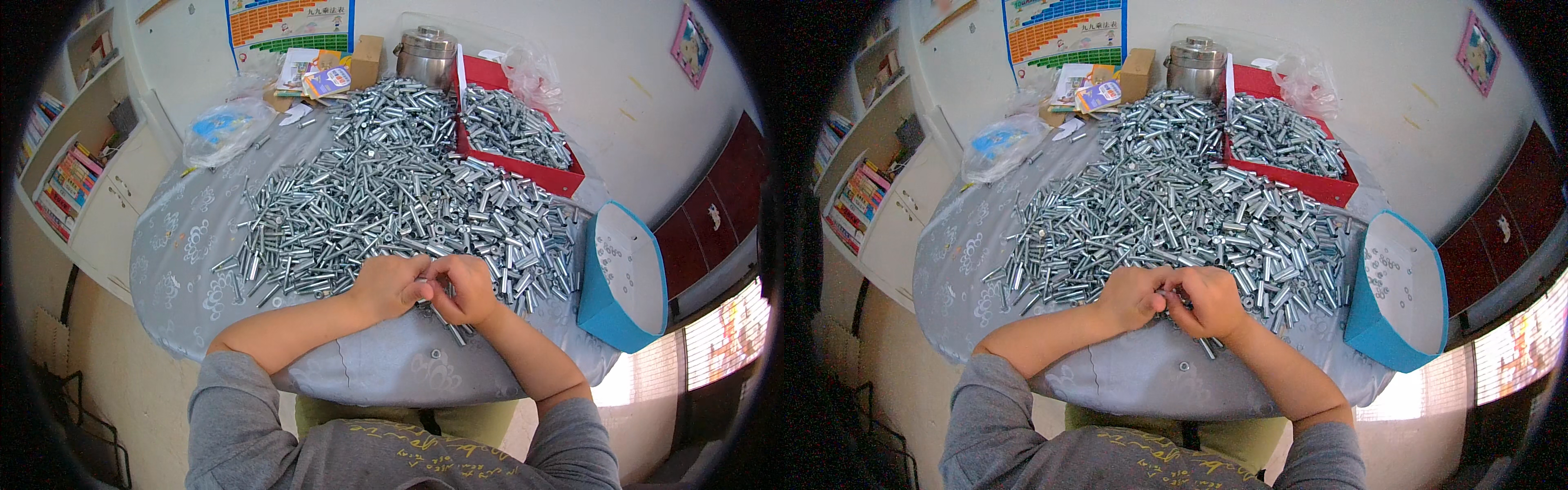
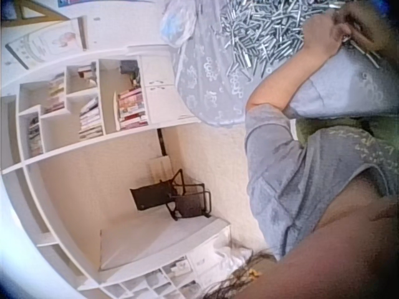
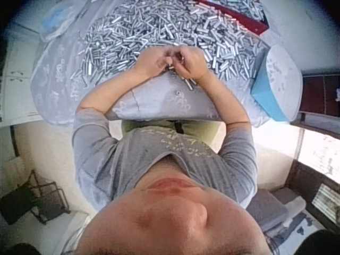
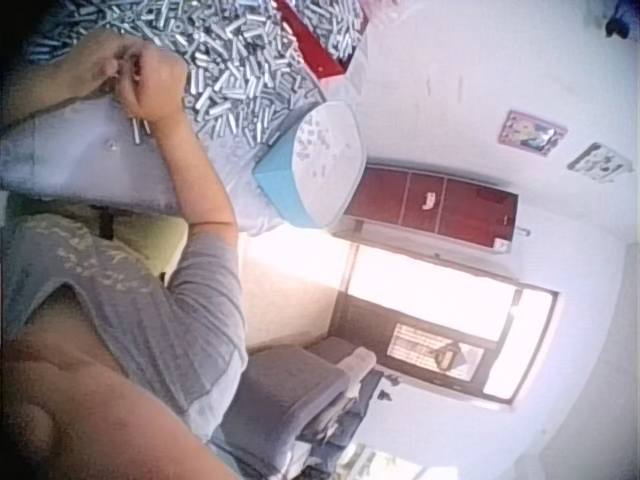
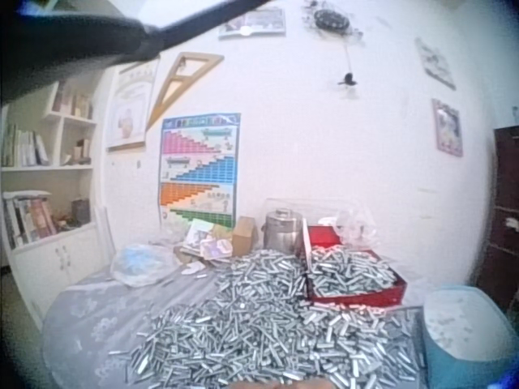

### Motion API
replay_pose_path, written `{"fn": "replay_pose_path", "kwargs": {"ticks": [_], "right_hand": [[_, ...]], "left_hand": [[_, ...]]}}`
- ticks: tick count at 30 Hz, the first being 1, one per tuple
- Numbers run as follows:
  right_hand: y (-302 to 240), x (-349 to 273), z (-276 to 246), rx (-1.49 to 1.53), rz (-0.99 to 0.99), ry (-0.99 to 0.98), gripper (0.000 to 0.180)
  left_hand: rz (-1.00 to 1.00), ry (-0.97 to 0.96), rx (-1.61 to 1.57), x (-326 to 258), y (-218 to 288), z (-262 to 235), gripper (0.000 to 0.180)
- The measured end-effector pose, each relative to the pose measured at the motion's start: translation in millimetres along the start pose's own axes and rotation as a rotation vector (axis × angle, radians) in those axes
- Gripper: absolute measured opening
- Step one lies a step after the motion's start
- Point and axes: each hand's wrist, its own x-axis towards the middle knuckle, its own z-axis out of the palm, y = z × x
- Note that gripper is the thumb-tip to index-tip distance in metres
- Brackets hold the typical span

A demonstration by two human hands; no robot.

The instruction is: The person sits at a table covered with a large pile of small silver metal pins and washers. They repeatedly pick up a pin and a washer, slide the washer onto the pin, and place the assembled unit into a red box on the right. The person continues this repetitive assembly process throughout the clip.

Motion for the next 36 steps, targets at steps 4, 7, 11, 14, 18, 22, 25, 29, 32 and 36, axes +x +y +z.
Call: {"fn": "replay_pose_path", "kwargs": {"ticks": [4,7,11,14,18,22,25,29,32,36], "right_hand": [[-3.4,-0.4,2.0,-0.1,0.083,-0.039,0.016],[-1.1,0.0,8.6,-0.008,0.063,0.04,0.021],[-6.0,4.1,3.9,0.044,0.06,0.066,0.026],[0.5,-3.8,4.4,-0.004,0.155,-0.022,0.027],[-7.3,2.4,2.3,0.04,0.063,0.062,0.02],[-11.6,5.3,0.0,-0.067,0.23,-0.055,0.018],[-7.3,1.0,4.8,0.025,0.205,0.002,0.021],[-11.3,2.6,3.2,0.037,0.2,0.007,0.026],[-7.0,-0.8,3.3,-0.06,0.227,-0.058,0.029],[-6.4,-3.1,4.7,0.047,0.166,0.055,0.031]], "left_hand": [[0.001,0.046,-0.085,0.5,2.7,-0.9,0.077],[0.012,0.073,-0.082,1.0,-6.7,3.8,0.077],[0.02,0.069,-0.1,1.2,-4.8,2.5,0.077],[0.013,0.047,-0.09,2.1,-0.1,-1.4,0.077],[0.016,-0.008,-0.015,-0.9,3.5,0.2,0.077],[-0.033,0.014,-0.013,-0.5,0.8,-1.8,0.076],[-0.007,0.025,-0.022,1.7,-1.1,-1.7,0.074],[0.0,-0.003,-0.008,1.1,0.9,-6.9,0.07],[-0.011,0.023,-0.015,1.1,1.6,-5.7,0.069],[0.004,0.06,-0.049,2.6,0.6,-3.0,0.069]]}}
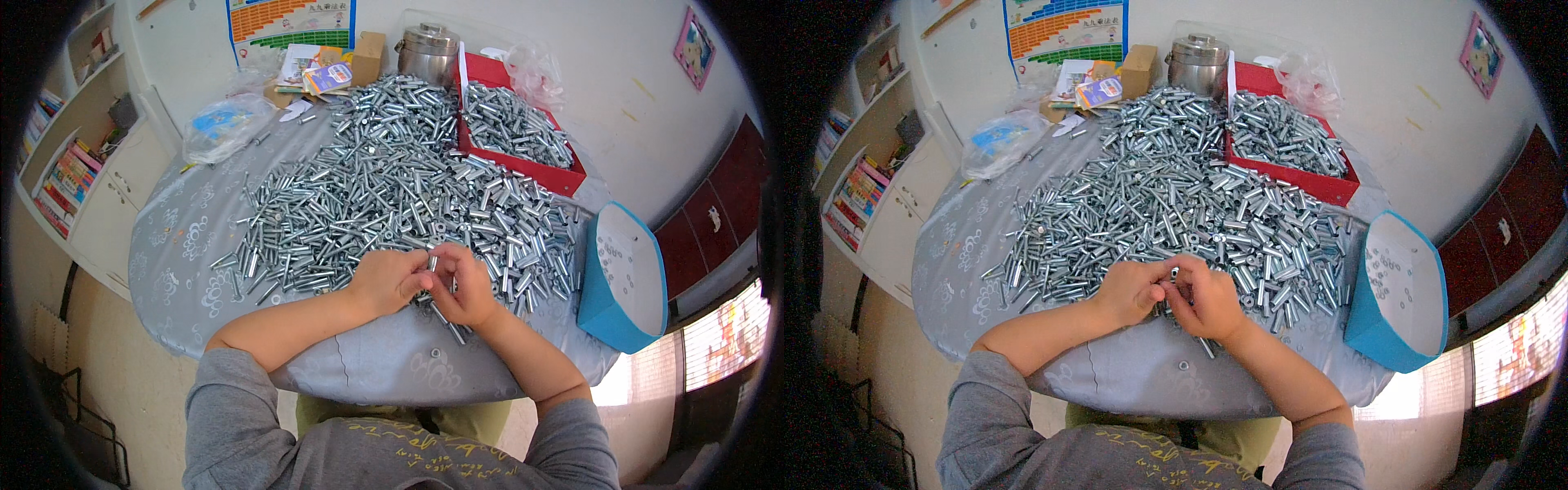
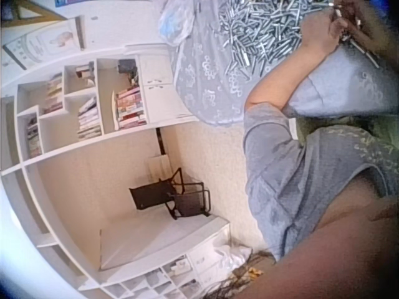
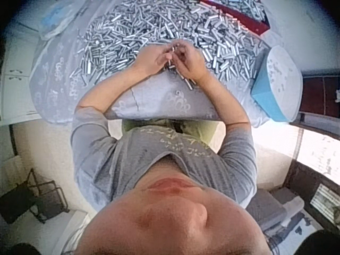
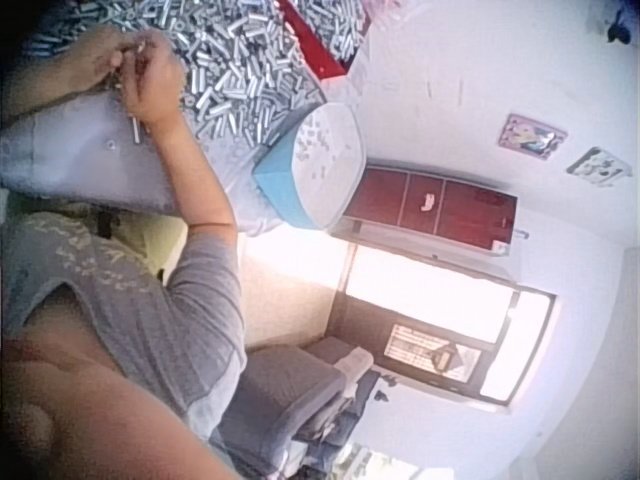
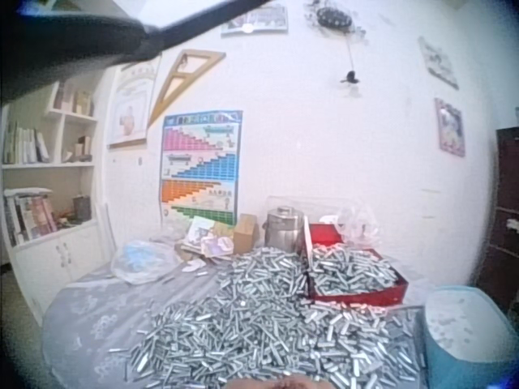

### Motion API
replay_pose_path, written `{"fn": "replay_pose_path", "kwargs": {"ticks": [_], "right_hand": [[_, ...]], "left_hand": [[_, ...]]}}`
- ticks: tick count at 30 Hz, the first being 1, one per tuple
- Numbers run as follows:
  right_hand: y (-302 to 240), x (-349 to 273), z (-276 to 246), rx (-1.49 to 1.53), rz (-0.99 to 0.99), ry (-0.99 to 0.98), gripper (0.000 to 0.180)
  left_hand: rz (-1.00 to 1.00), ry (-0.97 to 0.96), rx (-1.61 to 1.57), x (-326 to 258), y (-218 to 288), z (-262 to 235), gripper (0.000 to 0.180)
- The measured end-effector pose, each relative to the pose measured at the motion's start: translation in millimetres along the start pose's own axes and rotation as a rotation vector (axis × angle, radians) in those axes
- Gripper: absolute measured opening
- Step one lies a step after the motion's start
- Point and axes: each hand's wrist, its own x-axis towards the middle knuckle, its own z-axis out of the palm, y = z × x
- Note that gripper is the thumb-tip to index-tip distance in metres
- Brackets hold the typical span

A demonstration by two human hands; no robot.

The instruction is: The person sits at a table covered with a large pile of small silver metal pins and washers. They repeatedly pick up a pin and a washer, slide the washer onto the pin, and place the assembled unit into a red box on the right. The person continues this repetitive assembly process throughout the clip.

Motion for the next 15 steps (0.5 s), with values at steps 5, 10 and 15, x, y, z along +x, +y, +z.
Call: {"fn": "replay_pose_path", "kwargs": {"ticks": [5,10,15], "right_hand": [[3.6,3.7,-1.0,-0.059,-0.024,-0.088,0.033],[0.5,3.7,-5.0,-0.026,-0.017,-0.116,0.033],[9.7,-0.7,2.7,0.024,0.003,-0.173,0.03]], "left_hand": [[-0.024,-0.001,-0.004,-0.1,-2.1,0.8,0.07],[0.0,-0.002,-0.014,-2.0,-8.1,5.8,0.071],[-0.057,-0.094,-0.045,1.3,-2.8,-1.8,0.082]]}}
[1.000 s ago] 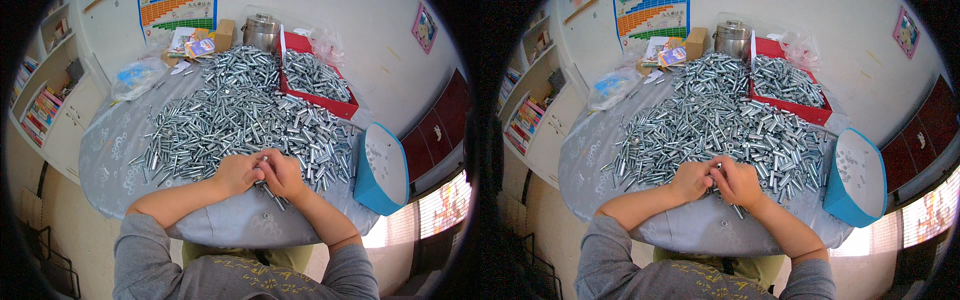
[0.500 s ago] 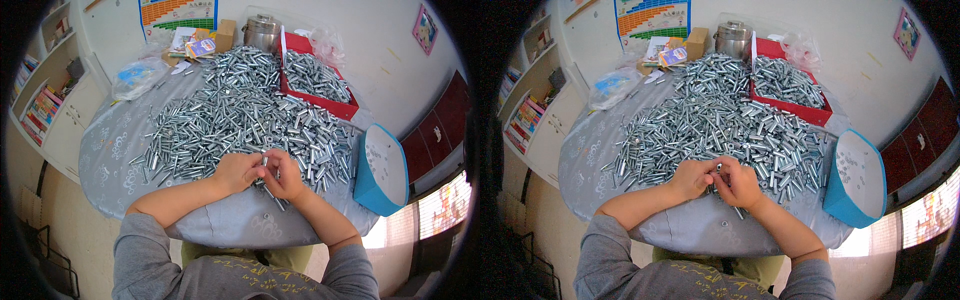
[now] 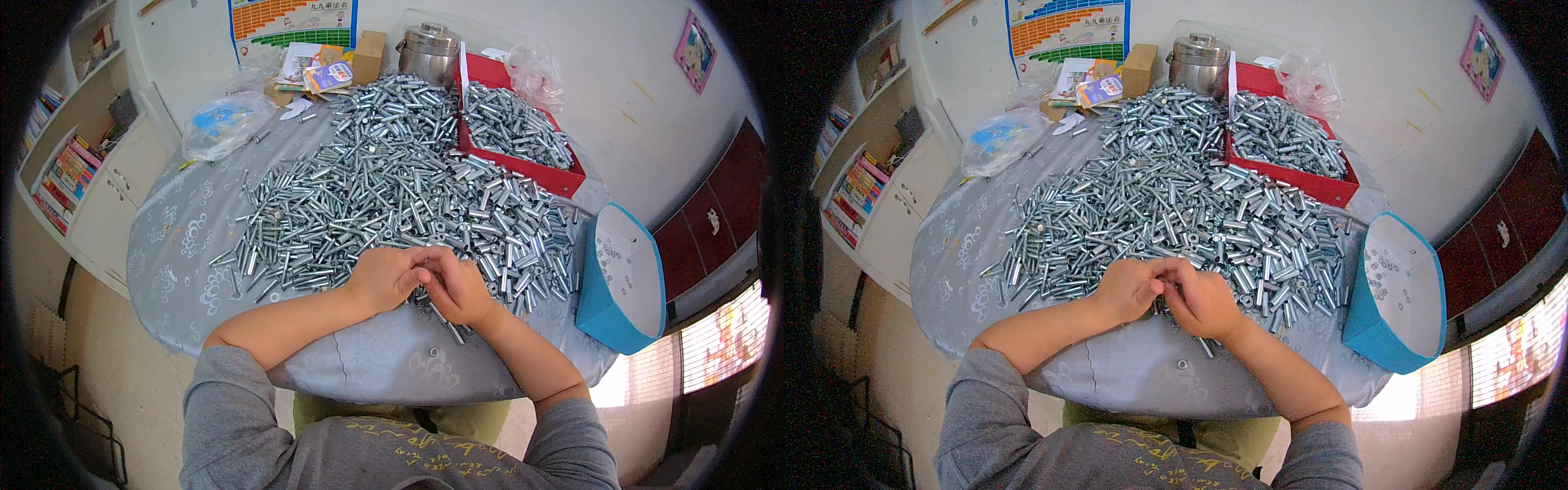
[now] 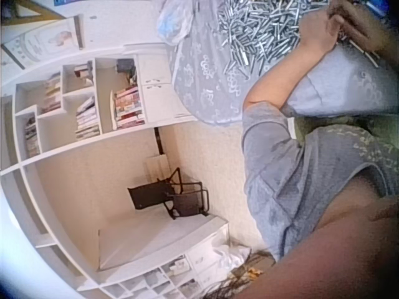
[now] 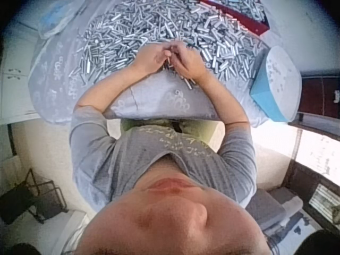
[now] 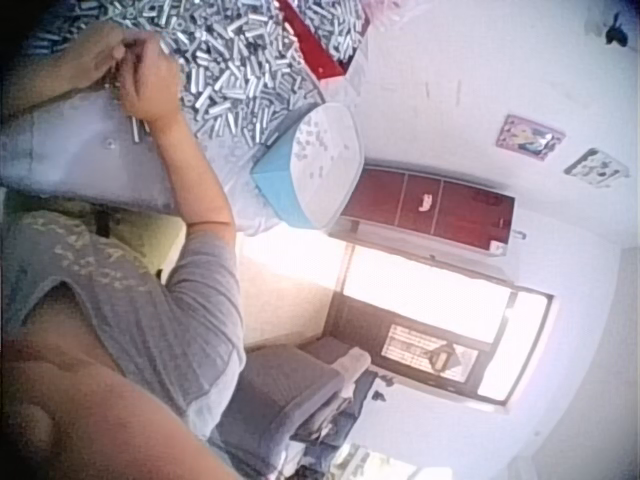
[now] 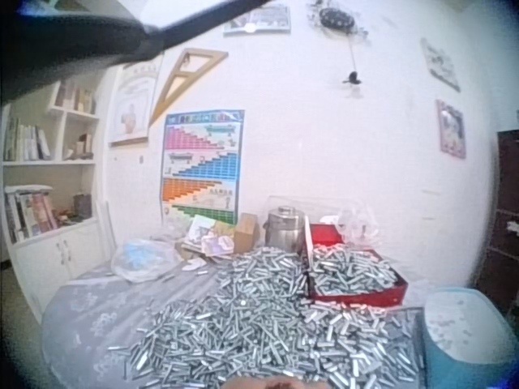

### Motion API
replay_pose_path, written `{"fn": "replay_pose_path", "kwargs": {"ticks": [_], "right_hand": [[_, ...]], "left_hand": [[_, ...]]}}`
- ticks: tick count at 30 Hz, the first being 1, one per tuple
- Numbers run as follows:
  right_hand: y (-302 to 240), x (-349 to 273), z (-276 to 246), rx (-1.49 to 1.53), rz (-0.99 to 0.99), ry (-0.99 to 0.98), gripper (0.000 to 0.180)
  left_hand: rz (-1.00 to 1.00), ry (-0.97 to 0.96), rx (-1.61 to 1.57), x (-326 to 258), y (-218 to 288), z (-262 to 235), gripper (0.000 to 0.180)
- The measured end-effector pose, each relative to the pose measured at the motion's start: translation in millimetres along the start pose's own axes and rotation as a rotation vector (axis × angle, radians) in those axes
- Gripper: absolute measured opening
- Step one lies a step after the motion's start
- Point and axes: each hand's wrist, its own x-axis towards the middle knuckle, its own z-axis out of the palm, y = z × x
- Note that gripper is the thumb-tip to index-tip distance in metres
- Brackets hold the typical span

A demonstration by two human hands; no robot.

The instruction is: The person sits at a table covered with a large pile of small silver metal pins and washers. They repeatedly pick up a pin and a washer, slide the washer onto the pin, and place the assembled unit into a red box on the right. The person continues this repetitive assembly process throughout the clip.

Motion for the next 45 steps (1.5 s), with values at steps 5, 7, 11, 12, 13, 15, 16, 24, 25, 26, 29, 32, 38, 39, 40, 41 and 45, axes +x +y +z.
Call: {"fn": "replay_pose_path", "kwargs": {"ticks": [5,7,11,12,13,15,16,24,25,26,29,32,38,39,40,41,45], "right_hand": [[-9.1,3.1,-4.4,0.059,0.06,-0.007,0.027],[-9.2,2.4,-5.6,0.03,0.12,-0.032,0.029],[-7.9,1.9,-2.4,0.096,0.112,0.024,0.034],[-8.7,1.6,-2.7,0.149,0.112,0.048,0.036],[-8.5,0.9,-2.2,0.155,0.114,0.065,0.038],[-7.0,-0.6,-0.8,0.167,0.118,0.098,0.043],[-5.3,-0.5,-0.3,0.138,0.113,0.081,0.044],[-3.1,0.0,0.7,0.206,0.096,0.151,0.043],[-3.5,0.7,-1.8,0.156,0.131,0.064,0.044],[-4.1,1.9,-6.1,0.106,0.166,-0.023,0.044],[-7.3,2.6,-8.8,0.147,0.197,-0.085,0.043],[-4.7,1.5,-5.8,0.229,0.167,-0.017,0.039],[-5.2,2.3,-5.5,0.108,0.181,-0.05,0.038],[-3.7,1.3,-5.3,0.109,0.157,-0.058,0.037],[-5.0,1.5,-5.8,0.121,0.153,-0.035,0.036],[-7.5,2.2,-6.6,0.133,0.149,-0.011,0.035],[-6.9,3.1,-3.9,0.18,0.214,0.048,0.032]], "left_hand": [[0.042,0.118,0.023,-3.0,-3.7,6.9,0.074],[0.033,0.124,0.013,-1.1,-2.4,5.4,0.074],[0.026,0.121,0.054,-1.4,-1.7,3.8,0.073],[0.023,0.112,0.078,-1.4,-3.2,4.5,0.073],[0.026,0.113,0.073,-1.0,-2.5,3.5,0.072],[0.03,0.115,0.064,-0.4,1.4,-0.3,0.071],[0.032,0.123,0.06,-0.6,0.9,-0.3,0.07],[0.022,0.113,0.09,-1.6,-3.3,5.8,0.071],[0.018,0.119,0.076,-1.7,-3.7,5.2,0.071],[0.014,0.126,0.061,-1.7,-4.3,4.0,0.071],[-0.034,0.063,0.065,-1.4,0.9,-0.4,0.076],[-0.002,0.103,0.083,-1.1,-1.8,2.4,0.072],[0.012,0.106,0.1,-2.0,-1.7,4.2,0.067],[0.018,0.058,0.128,-2.7,-2.6,4.4,0.067],[0.016,0.067,0.133,-2.5,-2.1,3.9,0.066],[0.015,0.076,0.137,-2.0,-1.2,2.9,0.066],[-0.018,0.124,0.074,0.2,-3.3,0.4,0.066]]}}
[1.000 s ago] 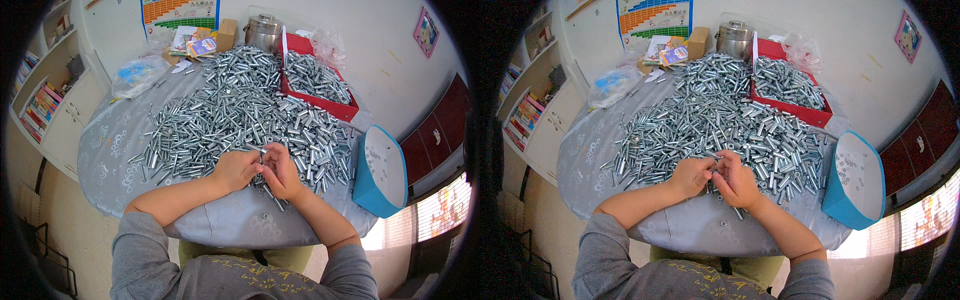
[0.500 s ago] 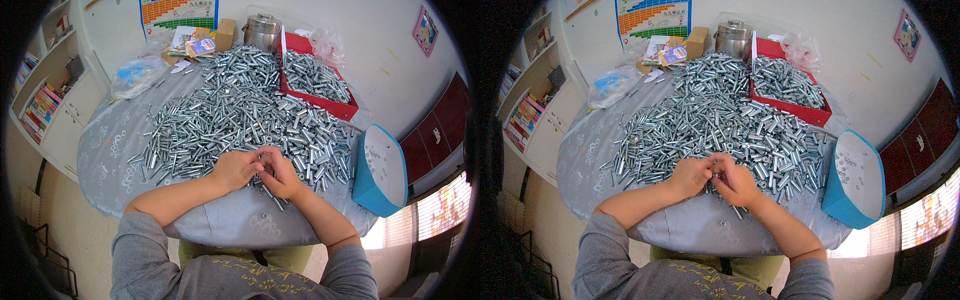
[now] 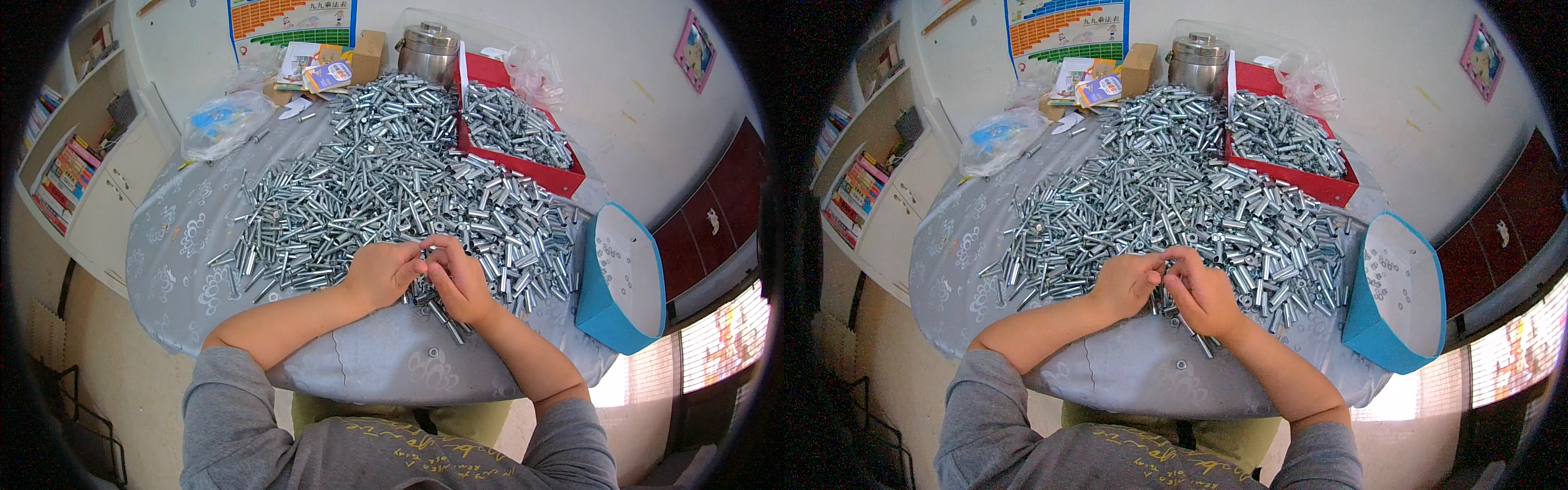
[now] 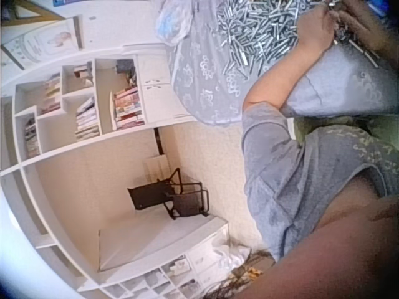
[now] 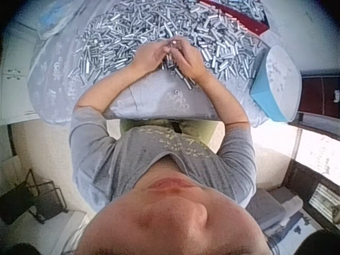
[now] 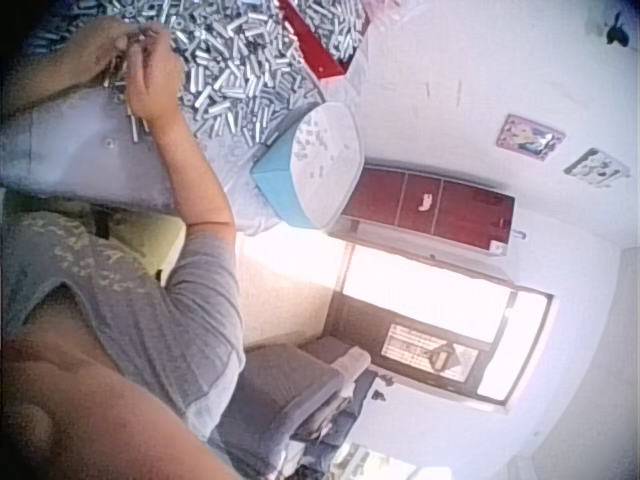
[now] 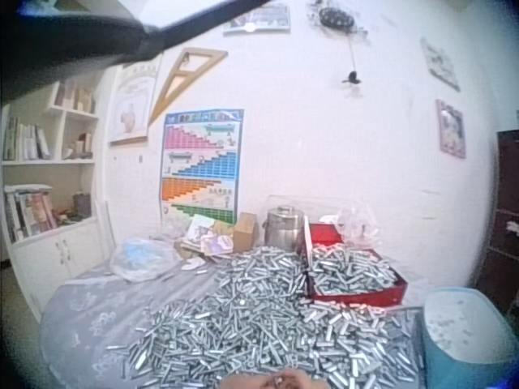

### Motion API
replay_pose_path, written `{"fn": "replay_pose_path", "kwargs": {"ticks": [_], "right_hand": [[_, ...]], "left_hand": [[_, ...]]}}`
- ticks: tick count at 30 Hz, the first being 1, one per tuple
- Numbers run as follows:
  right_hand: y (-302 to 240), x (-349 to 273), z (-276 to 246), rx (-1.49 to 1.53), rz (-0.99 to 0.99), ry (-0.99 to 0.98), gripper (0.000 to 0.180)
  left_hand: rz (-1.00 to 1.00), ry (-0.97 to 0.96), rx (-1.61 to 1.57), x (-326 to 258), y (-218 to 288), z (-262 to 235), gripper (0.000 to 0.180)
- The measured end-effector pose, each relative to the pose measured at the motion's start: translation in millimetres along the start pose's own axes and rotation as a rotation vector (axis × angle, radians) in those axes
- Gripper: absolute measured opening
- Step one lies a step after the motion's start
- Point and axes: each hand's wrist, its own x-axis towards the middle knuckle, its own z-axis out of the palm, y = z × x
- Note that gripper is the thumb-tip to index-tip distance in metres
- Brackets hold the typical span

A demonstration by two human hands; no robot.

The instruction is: The person sits at a table covered with a large pile of small silver metal pins and washers. They repeatedly pick up a pin and a washer, slide the washer onto the pin, and place the assembled unit into a red box on the right. The person continues this repetitive assembly process throughout the clip.

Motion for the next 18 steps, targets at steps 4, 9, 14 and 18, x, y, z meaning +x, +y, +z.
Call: {"fn": "replay_pose_path", "kwargs": {"ticks": [4,9,14,18], "right_hand": [[0.7,0.3,1.4,-0.067,-0.072,-0.027,0.032],[-9.3,1.2,0.8,-0.058,0.052,-0.026,0.035],[-3.6,0.7,-1.3,-0.09,-0.019,-0.049,0.037],[-6.5,0.6,-2.2,-0.036,0.053,-0.052,0.038]], "left_hand": [[0.029,0.019,-0.002,0.4,3.4,0.8,0.066],[-0.038,-0.038,-0.004,-1.4,-1.5,0.1,0.076],[0.005,-0.014,0.018,-0.3,3.0,0.7,0.068],[0.005,0.023,0.005,-0.5,0.3,2.8,0.069]]}}
